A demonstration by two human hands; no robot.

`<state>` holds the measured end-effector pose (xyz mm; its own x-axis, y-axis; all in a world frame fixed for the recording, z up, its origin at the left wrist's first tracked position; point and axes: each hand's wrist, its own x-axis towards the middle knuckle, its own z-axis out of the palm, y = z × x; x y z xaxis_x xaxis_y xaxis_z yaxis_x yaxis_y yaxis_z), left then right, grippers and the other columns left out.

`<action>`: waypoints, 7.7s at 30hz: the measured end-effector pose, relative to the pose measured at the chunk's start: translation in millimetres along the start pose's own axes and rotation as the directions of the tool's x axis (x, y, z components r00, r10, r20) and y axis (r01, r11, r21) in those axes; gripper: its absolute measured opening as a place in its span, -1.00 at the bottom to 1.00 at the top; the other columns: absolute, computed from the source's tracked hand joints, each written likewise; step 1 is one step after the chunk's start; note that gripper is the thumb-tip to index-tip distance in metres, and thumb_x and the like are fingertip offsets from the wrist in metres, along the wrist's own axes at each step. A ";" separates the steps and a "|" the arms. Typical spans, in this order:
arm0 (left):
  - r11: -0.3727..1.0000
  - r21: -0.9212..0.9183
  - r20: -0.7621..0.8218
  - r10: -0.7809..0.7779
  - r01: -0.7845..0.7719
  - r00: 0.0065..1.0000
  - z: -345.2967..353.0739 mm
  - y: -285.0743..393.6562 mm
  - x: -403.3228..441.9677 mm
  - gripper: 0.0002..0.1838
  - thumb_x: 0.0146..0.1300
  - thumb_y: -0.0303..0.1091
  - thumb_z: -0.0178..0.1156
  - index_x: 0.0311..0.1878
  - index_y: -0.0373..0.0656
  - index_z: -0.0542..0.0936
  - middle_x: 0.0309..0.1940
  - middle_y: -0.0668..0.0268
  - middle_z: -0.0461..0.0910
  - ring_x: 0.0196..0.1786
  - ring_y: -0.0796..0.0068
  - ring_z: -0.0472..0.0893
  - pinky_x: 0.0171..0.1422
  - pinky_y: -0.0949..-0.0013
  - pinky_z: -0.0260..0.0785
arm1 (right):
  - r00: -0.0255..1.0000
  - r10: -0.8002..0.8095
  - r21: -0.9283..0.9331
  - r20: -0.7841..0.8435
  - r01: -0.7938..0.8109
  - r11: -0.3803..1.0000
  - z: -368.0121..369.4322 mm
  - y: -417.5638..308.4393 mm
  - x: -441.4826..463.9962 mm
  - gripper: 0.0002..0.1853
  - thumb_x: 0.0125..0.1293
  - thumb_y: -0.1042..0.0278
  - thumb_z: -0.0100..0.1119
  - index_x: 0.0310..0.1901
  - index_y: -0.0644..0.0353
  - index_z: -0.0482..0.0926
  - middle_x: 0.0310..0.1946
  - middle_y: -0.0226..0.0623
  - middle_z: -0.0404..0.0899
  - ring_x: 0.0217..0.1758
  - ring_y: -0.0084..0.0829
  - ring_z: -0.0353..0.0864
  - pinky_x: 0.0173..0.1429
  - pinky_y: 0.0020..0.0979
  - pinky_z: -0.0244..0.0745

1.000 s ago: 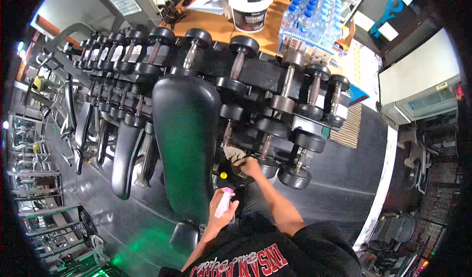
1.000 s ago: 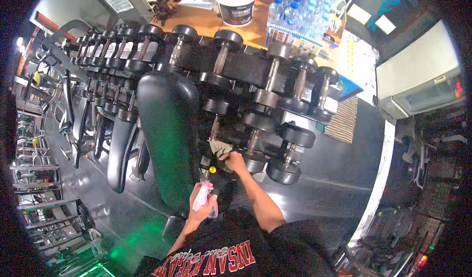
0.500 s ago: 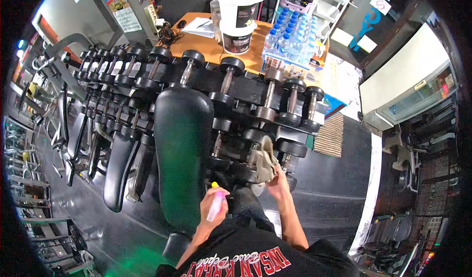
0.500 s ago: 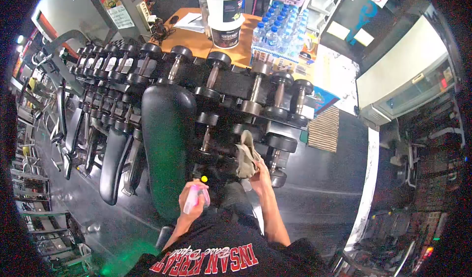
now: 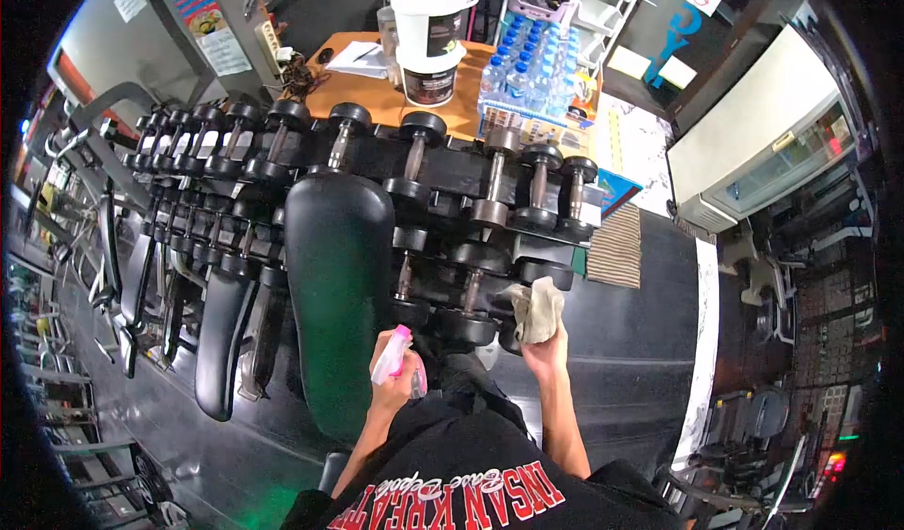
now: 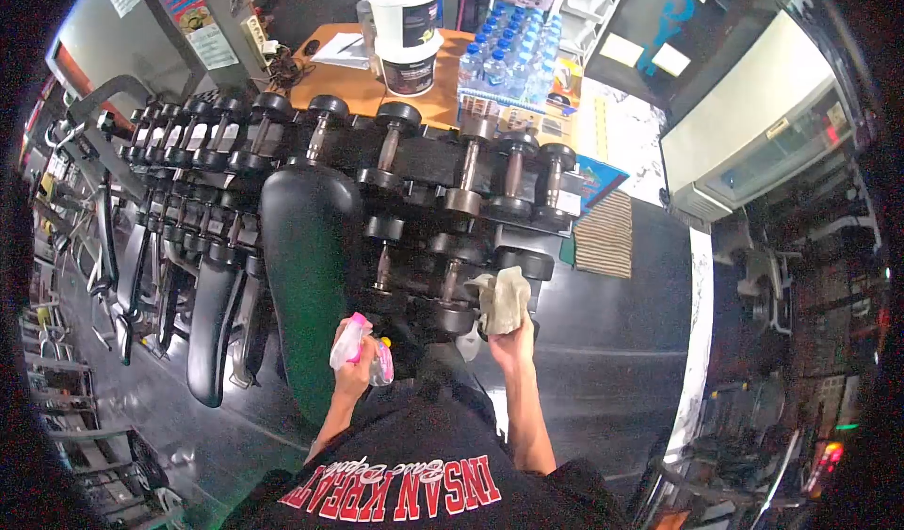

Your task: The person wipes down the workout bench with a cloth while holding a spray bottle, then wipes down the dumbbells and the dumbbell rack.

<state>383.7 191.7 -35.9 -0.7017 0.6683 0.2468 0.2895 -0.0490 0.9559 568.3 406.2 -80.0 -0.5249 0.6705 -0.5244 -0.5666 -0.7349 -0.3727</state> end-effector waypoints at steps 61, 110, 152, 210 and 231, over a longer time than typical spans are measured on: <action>0.973 0.189 0.446 0.033 -0.131 0.894 125.2 -61.0 433.3 -0.83 0.33 -0.31 0.22 -0.25 -0.23 0.57 -0.45 0.34 0.64 -0.56 0.68 0.53 -0.51 0.51 0.34 | 0.573 -0.580 -0.813 0.579 0.358 -0.459 204.5 -38.8 334.5 -0.40 0.08 0.74 0.01 0.19 0.05 0.47 0.24 -0.05 0.41 0.21 0.03 0.47 0.19 -0.14 0.48; 0.994 -0.006 0.396 -0.095 0.106 0.913 112.1 -51.1 436.2 -0.91 0.32 -0.43 0.21 -0.18 -0.22 0.57 -0.43 0.38 0.60 -0.60 0.74 0.46 -0.55 0.57 0.31 | 0.841 0.226 0.050 0.491 0.232 -0.971 221.4 -0.6 373.8 -0.71 0.34 0.15 0.00 -0.06 -0.09 0.70 0.05 -0.38 0.57 0.27 -0.26 0.37 0.37 -0.05 0.13; 0.990 0.068 0.406 -0.144 0.127 0.903 116.0 -52.7 444.6 -0.87 0.29 -0.37 0.26 -0.20 -0.22 0.58 -0.45 0.33 0.61 -0.49 0.65 0.53 -0.39 0.50 0.37 | 0.879 0.101 -0.679 0.467 0.429 -0.597 227.5 -113.8 394.3 -0.60 0.12 0.62 0.00 -0.02 0.12 0.64 -0.09 0.01 0.62 0.02 0.07 0.56 0.13 -0.13 0.45; 0.925 0.381 0.757 -0.311 -0.002 0.575 130.5 -74.6 423.0 -0.68 0.26 -0.23 0.27 0.04 -0.12 0.62 -0.28 0.27 0.70 -0.26 0.50 0.63 -0.11 0.40 0.43 | 0.915 -0.340 -0.098 -0.217 0.326 0.940 165.6 -106.8 202.9 -0.68 0.49 0.25 -0.09 0.21 0.01 0.43 -0.04 -0.44 0.60 -0.12 -0.63 0.58 -0.02 -0.55 0.51; 0.951 0.149 0.294 -0.304 0.271 0.906 129.8 -80.6 263.2 -0.84 0.30 -0.37 0.23 -0.16 -0.27 0.58 -0.42 0.18 0.58 -0.39 0.38 0.61 -0.25 0.36 0.42 | 0.914 -0.356 -0.023 -0.196 0.359 0.933 113.8 -82.0 144.4 -0.52 0.48 0.45 -0.19 0.41 0.02 0.18 0.22 -0.31 0.45 0.25 -0.41 0.47 0.29 -0.33 0.41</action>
<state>260.2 467.9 -68.7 -0.5327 0.8386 -0.1137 0.1822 0.2448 0.9523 466.7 574.8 -38.0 -0.1534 0.8546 -0.4961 -0.7026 -0.4474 -0.5534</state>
